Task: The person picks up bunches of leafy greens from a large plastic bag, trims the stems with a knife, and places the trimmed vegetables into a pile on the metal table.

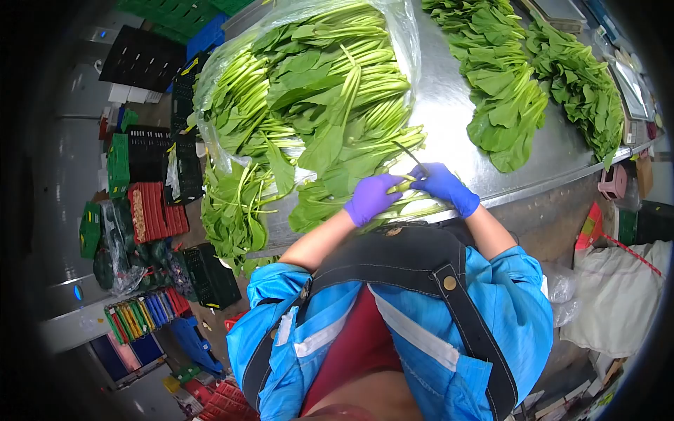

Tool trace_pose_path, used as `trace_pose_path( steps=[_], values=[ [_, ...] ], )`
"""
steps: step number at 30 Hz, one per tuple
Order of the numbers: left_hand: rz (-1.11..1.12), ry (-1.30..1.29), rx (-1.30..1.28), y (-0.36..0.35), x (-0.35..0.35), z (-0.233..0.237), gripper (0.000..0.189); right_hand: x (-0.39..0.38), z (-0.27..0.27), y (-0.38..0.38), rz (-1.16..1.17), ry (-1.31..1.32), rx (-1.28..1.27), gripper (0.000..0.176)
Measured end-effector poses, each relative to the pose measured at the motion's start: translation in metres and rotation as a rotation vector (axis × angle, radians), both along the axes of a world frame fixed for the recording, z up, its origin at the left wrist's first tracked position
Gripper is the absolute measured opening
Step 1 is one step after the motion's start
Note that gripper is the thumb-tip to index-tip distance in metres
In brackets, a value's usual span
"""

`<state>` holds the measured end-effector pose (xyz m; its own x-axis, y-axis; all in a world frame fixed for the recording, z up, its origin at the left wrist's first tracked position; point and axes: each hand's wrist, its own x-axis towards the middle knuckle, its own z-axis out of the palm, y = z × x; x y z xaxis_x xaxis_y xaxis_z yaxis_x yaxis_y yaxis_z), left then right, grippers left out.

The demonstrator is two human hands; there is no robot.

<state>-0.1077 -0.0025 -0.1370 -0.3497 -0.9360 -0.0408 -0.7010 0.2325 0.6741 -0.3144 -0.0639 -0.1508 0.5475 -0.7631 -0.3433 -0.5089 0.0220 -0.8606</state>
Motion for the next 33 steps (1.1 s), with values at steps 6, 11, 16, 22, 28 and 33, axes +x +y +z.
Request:
trace_pose_path(
  steps=[6,11,16,22,28,33],
  values=[
    [0.203,0.149,-0.094,0.002,0.002,0.001,0.030,0.015,0.033,0.013,-0.094,-0.142,0.081,0.020],
    [0.174,0.214,0.095,-0.009,0.016,0.028,0.036,0.026,0.027,0.023,0.012,0.098,-0.746,0.025],
    [0.056,-0.038,0.365,-0.009,0.018,0.044,0.036,0.025,0.004,0.020,-0.008,0.165,-0.733,0.024],
    [0.167,0.488,0.429,-0.001,0.034,0.048,0.033,0.011,0.027,0.018,-0.072,-0.003,-0.377,0.032],
    [0.187,0.303,0.194,0.000,0.028,0.048,0.029,0.040,0.035,0.022,0.025,-0.234,-0.096,0.036],
    [0.138,0.097,0.089,0.010,0.041,0.074,0.020,0.041,0.034,0.029,0.014,-0.282,-0.125,0.025]
  ],
)
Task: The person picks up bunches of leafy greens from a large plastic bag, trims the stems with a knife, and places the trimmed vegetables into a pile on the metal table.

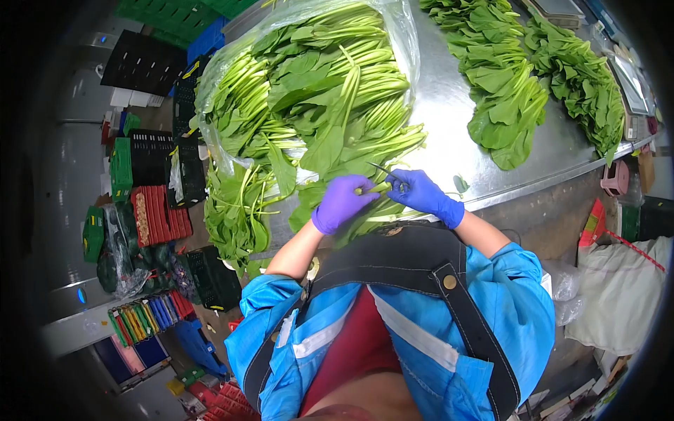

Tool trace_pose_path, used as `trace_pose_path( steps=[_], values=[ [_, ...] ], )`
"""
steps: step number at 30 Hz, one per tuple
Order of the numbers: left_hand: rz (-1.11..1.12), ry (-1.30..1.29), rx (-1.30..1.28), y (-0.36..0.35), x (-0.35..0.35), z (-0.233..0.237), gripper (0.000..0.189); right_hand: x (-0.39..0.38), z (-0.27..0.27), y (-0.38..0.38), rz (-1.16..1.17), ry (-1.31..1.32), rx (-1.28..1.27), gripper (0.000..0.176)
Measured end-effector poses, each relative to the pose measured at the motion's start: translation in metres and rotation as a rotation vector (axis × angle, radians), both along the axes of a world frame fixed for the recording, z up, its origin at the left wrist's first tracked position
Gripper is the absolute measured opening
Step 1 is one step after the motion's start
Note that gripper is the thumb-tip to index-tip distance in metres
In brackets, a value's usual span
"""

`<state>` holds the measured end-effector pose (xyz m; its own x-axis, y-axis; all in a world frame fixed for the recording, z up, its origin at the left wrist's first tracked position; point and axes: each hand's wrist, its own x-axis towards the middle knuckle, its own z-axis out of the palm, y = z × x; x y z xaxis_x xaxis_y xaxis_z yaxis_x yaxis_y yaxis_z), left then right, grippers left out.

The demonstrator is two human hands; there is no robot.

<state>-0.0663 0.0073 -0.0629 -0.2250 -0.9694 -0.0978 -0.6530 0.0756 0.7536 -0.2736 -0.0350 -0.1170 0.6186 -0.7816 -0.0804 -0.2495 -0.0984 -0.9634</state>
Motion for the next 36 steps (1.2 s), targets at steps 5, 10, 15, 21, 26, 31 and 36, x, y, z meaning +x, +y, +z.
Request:
trace_pose_path(
  steps=[5,10,15,21,26,31,36],
  values=[
    [-0.014,-0.117,0.055,-0.001,0.010,0.036,0.018,0.000,-0.023,-0.006,-0.047,0.088,-0.088,0.022],
    [0.060,-0.017,-0.247,-0.006,0.015,0.024,0.030,-0.011,-0.011,-0.013,-0.154,0.052,0.348,0.027],
    [0.016,0.157,0.047,-0.012,-0.014,-0.003,0.044,-0.001,0.001,-0.007,-0.036,-0.015,-0.008,0.029],
    [0.046,0.186,0.081,-0.016,-0.017,-0.016,0.040,0.007,0.031,-0.001,-0.125,0.066,-0.195,0.021],
    [-0.049,0.051,0.080,-0.014,-0.018,-0.013,0.040,0.002,0.017,-0.002,-0.193,-0.021,-0.194,0.012],
    [-0.017,0.157,0.158,-0.012,-0.012,-0.010,0.038,-0.003,0.047,-0.008,-0.212,-0.126,0.259,0.018],
    [0.007,0.256,0.226,-0.018,-0.011,-0.026,0.040,0.005,0.029,-0.006,-0.094,0.037,-0.494,0.031]
  ],
)
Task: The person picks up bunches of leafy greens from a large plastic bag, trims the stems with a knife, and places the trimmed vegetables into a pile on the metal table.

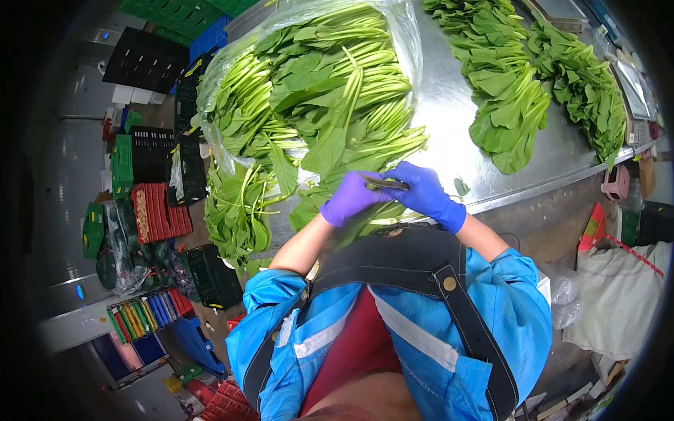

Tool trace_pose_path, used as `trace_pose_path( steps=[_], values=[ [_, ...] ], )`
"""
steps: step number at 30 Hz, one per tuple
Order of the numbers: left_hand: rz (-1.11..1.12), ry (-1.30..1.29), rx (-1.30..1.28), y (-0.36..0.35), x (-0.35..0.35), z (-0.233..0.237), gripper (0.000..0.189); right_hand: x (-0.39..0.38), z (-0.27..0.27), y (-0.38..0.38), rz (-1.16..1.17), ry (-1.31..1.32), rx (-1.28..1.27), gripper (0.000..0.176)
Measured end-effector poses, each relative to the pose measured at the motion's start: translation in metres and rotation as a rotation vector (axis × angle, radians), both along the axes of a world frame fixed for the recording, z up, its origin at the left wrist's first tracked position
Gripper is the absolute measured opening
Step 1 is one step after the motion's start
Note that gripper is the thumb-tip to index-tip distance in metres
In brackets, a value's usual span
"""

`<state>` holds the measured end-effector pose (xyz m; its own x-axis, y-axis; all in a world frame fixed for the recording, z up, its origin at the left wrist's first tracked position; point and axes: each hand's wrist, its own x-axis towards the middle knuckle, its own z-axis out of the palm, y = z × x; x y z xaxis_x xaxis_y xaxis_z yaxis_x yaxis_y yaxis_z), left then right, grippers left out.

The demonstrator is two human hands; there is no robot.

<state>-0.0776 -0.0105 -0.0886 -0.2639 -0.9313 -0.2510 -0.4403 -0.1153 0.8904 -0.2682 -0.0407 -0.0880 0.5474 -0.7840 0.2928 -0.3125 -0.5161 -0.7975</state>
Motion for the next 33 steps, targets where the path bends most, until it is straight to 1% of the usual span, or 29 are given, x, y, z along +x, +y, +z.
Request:
trace_pose_path(
  steps=[1,2,4,5,6,7,8,10,11,12,14,15,16,17,18,20,21,23,24,25,26,27,28,30,31,33],
  values=[
    [0.001,0.034,-0.015,0.000,-0.001,0.003,0.037,0.000,-0.005,0.001,0.006,-0.027,0.031,0.026],
    [0.000,0.069,-0.030,-0.001,-0.002,0.006,0.034,0.000,-0.013,0.003,0.005,-0.027,0.032,0.026],
    [-0.039,0.023,-0.005,-0.004,-0.002,0.014,0.031,0.005,-0.014,0.006,-0.110,-0.202,0.452,0.020],
    [-0.074,-0.023,0.018,-0.005,0.000,0.019,0.027,-0.001,-0.011,0.005,-0.218,-0.275,0.723,0.020],
    [-0.070,-0.023,0.017,-0.006,0.003,0.025,0.027,-0.003,0.010,0.001,-0.325,-0.346,0.993,0.021],
    [-0.056,0.039,0.052,-0.007,0.007,0.032,0.026,-0.001,0.014,-0.003,-0.433,-0.583,0.892,0.022],
    [-0.045,0.100,0.087,-0.007,0.012,0.040,0.025,-0.004,0.004,-0.013,-0.484,-0.688,0.877,0.021],
    [0.173,0.519,0.171,-0.004,0.032,0.064,0.025,-0.027,0.020,-0.023,-0.248,-0.324,0.972,0.022],
    [0.219,0.523,0.109,-0.005,0.051,0.078,0.026,-0.030,0.011,-0.024,-0.202,-0.055,0.911,0.022],
    [0.269,0.529,0.046,-0.004,0.072,0.090,0.027,-0.035,0.010,-0.022,-0.061,0.114,0.759,0.031],
    [0.440,0.670,-0.113,0.002,0.107,0.093,0.032,-0.041,-0.019,-0.013,-0.049,0.302,0.336,0.047],
    [0.475,0.909,-0.152,-0.001,0.116,0.091,0.034,-0.040,-0.023,-0.011,-0.036,0.300,0.333,0.047],
    [0.505,1.148,-0.195,-0.004,0.122,0.089,0.036,-0.038,-0.028,-0.010,-0.057,0.252,0.420,0.047],
    [0.653,1.121,-0.168,-0.002,0.128,0.088,0.037,-0.037,-0.031,-0.011,-0.079,0.204,0.509,0.047],
    [0.746,1.163,-0.174,-0.004,0.125,0.093,0.035,-0.033,-0.026,-0.012,-0.068,0.202,0.507,0.047],
    [0.623,1.373,-0.164,-0.011,0.129,0.086,0.037,-0.026,-0.014,-0.015,-0.096,0.109,0.693,0.042],
    [0.622,1.371,-0.163,-0.013,0.130,0.085,0.037,-0.023,-0.012,-0.016,-0.110,0.088,0.683,0.040],
    [0.830,1.424,-0.092,-0.017,0.129,0.082,0.036,-0.021,-0.012,-0.019,-0.110,0.038,0.702,0.039],
    [0.827,1.425,-0.089,-0.020,0.132,0.074,0.036,-0.019,-0.011,-0.020,-0.109,-0.012,0.720,0.039],
    [0.750,1.496,-0.073,-0.024,0.135,0.064,0.035,-0.013,-0.002,-0.020,-0.113,-0.011,0.720,0.039],
    [0.671,1.565,-0.056,-0.026,0.139,0.054,0.034,-0.006,0.009,-0.019,-0.073,-0.054,0.569,0.040],
    [0.797,1.555,-0.014,-0.030,0.123,0.064,0.031,0.002,0.020,-0.019,-0.035,-0.095,0.417,0.041],
    [0.792,1.557,-0.008,-0.033,0.115,0.062,0.031,0.008,0.026,-0.019,0.029,-0.090,0.252,0.045],
    [0.610,1.555,0.120,-0.037,0.100,0.057,0.032,0.027,0.042,-0.018,0.095,-0.165,0.131,0.051],
    [0.601,1.570,0.158,-0.039,0.090,0.056,0.034,0.035,0.042,-0.016,0.087,-0.162,0.129,0.051],
    [0.626,1.565,0.171,-0.043,0.071,0.063,0.035,0.048,0.031,-0.013,0.257,0.021,0.243,0.055]
  ],
)
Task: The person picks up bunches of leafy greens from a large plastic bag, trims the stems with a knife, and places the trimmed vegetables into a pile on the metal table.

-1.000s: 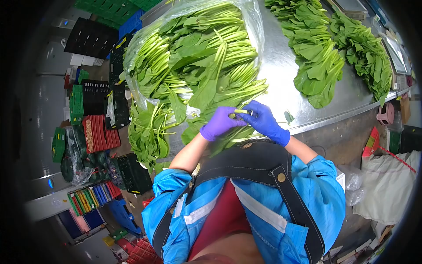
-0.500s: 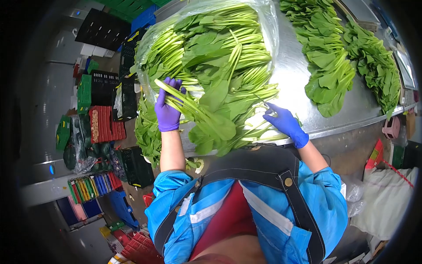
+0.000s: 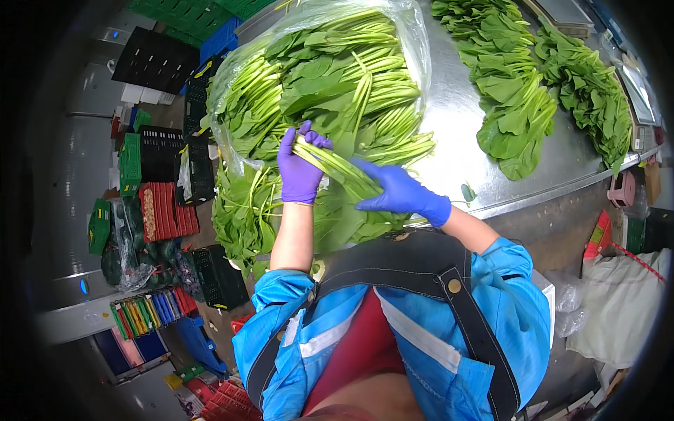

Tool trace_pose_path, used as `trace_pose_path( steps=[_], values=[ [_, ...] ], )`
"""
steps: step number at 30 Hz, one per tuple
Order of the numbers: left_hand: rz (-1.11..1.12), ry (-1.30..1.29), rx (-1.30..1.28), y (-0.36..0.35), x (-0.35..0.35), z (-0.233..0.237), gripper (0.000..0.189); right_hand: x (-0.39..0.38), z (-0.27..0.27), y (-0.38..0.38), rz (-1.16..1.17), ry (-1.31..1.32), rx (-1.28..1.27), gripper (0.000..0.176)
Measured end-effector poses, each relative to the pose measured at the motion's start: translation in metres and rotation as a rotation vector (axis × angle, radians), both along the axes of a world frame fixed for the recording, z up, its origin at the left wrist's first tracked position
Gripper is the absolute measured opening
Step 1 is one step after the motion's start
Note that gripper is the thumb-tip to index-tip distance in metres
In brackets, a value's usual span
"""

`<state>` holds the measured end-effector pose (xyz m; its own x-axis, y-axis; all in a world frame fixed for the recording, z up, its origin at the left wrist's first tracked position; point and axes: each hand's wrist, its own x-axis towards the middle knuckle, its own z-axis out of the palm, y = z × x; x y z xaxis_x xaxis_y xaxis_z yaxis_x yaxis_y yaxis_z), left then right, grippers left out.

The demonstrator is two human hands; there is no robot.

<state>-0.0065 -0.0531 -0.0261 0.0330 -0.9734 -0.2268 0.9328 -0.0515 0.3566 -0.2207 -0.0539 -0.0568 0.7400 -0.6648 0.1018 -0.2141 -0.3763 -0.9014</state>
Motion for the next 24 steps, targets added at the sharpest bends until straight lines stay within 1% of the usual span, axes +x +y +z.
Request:
trace_pose_path(
  steps=[1,2,3,4,5,6,7,8,9,10,11,13,14,15,16,17,18,20,21,23,24],
  values=[
    [0.015,-0.003,0.026,0.000,-0.006,0.003,0.036,0.001,-0.005,0.002,-0.002,-0.001,-0.001,0.055],
    [0.006,-0.054,-0.008,0.003,-0.006,-0.003,0.048,0.003,-0.008,0.006,-0.007,-0.028,0.135,0.052],
    [0.007,-0.055,-0.010,0.005,-0.010,-0.005,0.048,0.005,-0.014,0.008,-0.010,-0.056,0.270,0.050],
    [-0.053,-0.105,-0.061,0.008,-0.018,-0.008,0.055,0.006,-0.020,0.008,-0.049,-0.136,0.312,0.043],
    [-0.112,-0.156,-0.110,0.012,-0.025,-0.012,0.064,0.004,-0.026,0.008,-0.046,-0.136,0.312,0.043],
    [-0.187,-0.095,-0.108,0.014,-0.030,-0.019,0.075,0.003,-0.025,0.008,-0.057,-0.128,0.277,0.043],
    [-0.186,-0.096,-0.106,0.016,-0.034,-0.026,0.075,0.003,-0.024,0.008,-0.070,-0.122,0.243,0.042],
    [-0.190,-0.232,-0.106,0.019,-0.037,-0.033,0.076,0.001,-0.022,0.008,-0.070,-0.124,0.247,0.042],
    [-0.194,-0.366,-0.108,0.019,-0.039,-0.032,0.077,-0.002,-0.015,0.006,-0.038,0.009,0.252,0.043],
    [-0.183,-0.301,-0.081,0.019,-0.040,-0.031,0.078,-0.005,-0.011,0.004,-0.005,0.143,0.255,0.045],
    [-0.182,-0.300,-0.081,0.018,-0.037,-0.029,0.078,-0.007,-0.016,0.005,-0.005,0.144,0.255,0.045],
    [-0.245,-0.498,-0.064,0.018,-0.028,-0.024,0.073,-0.009,-0.017,0.005,-0.229,-0.140,0.353,0.043],
    [-0.243,-0.498,-0.064,0.018,-0.026,-0.022,0.073,-0.015,-0.015,0.001,-0.289,-0.186,0.461,0.038],
    [-0.326,-0.708,-0.042,0.018,-0.024,-0.020,0.071,-0.013,-0.017,-0.003,-0.370,-0.294,0.342,0.036],
    [-0.411,-0.917,-0.019,0.018,-0.024,-0.019,0.069,-0.014,-0.017,-0.007,-0.388,-0.293,0.358,0.036],
    [-0.415,-0.917,-0.021,0.019,-0.025,-0.022,0.069,-0.017,-0.017,-0.010,-0.409,-0.294,0.373,0.036],
    [-0.476,-0.924,-0.036,0.021,-0.029,-0.027,0.065,-0.016,-0.007,-0.010,-0.414,-0.295,0.372,0.036],
    [-0.556,-0.948,-0.018,0.026,-0.044,-0.026,0.060,-0.010,0.016,-0.010,-0.391,-0.198,0.365,0.041],
    [-0.560,-0.945,-0.021,0.028,-0.052,-0.019,0.060,-0.007,0.011,-0.010,-0.397,-0.196,0.364,0.041],
    [-0.646,-0.896,0.075,0.032,-0.063,-0.010,0.059,-0.001,-0.007,-0.008,-0.434,-0.266,0.375,0.045],
    [-0.706,-0.836,0.024,0.032,-0.057,-0.026,0.057,-0.002,-0.005,-0.008,-0.431,-0.243,0.440,0.045]
  ],
)
